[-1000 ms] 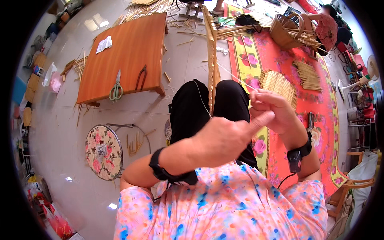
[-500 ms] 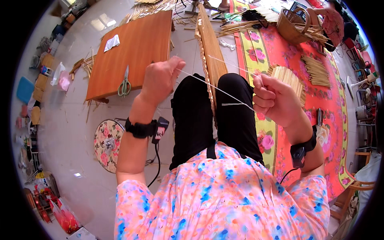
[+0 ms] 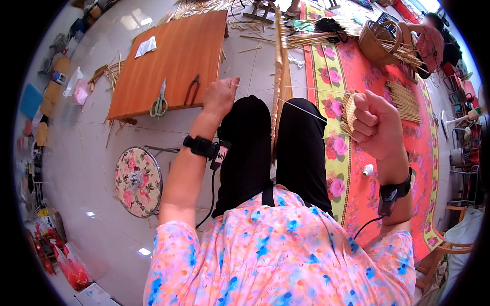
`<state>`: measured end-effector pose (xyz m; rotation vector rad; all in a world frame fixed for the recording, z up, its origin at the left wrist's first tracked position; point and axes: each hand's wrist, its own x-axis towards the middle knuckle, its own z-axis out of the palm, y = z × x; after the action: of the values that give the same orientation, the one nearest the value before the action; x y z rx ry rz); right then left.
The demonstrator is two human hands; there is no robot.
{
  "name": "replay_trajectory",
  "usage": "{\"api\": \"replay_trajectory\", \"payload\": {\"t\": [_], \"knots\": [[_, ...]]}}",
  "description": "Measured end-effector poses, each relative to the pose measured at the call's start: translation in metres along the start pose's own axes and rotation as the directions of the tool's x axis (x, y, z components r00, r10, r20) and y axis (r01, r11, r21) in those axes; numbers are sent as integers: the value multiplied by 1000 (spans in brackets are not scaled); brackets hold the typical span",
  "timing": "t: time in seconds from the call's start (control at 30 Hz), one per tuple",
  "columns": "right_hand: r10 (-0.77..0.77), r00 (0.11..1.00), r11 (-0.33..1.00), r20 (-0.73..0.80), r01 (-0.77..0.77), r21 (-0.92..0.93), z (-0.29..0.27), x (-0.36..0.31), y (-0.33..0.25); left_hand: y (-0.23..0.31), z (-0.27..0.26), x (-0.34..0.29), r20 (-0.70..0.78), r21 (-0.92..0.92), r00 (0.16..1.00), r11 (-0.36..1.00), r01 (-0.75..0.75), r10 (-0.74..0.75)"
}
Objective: The person sits on the floor and weaves a bamboo mat by threading a white string through the ends of bamboo strips. They use pliers to pull the string tight and scissors to cut the excess thread, repeating the process to secure the mat's edge.
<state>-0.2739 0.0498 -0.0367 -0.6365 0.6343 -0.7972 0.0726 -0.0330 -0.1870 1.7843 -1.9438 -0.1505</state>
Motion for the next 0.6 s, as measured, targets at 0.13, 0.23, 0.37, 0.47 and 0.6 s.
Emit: {"api": "replay_trajectory", "payload": {"t": [0.13,0.23,0.37,0.47,0.6], "knots": [[-99,995,993,-10,98,-64,-1,-7,-17,15,-8,-11,-33,-290,999,957,27,-38],[-122,992,989,11,123,-77,-7,-12,-27,26,-12,-18,-84,-460,994,887,29,-76],[-118,992,984,47,123,-129,-5,-13,-34,33,-11,-10,-60,-663,996,749,4,-59],[-58,998,982,22,61,-178,-2,-17,-38,37,-16,8,-136,-618,990,777,-123,49],[-33,999,967,27,39,-252,-8,-26,-40,59,-53,14,-311,-494,934,810,-316,174]]}}
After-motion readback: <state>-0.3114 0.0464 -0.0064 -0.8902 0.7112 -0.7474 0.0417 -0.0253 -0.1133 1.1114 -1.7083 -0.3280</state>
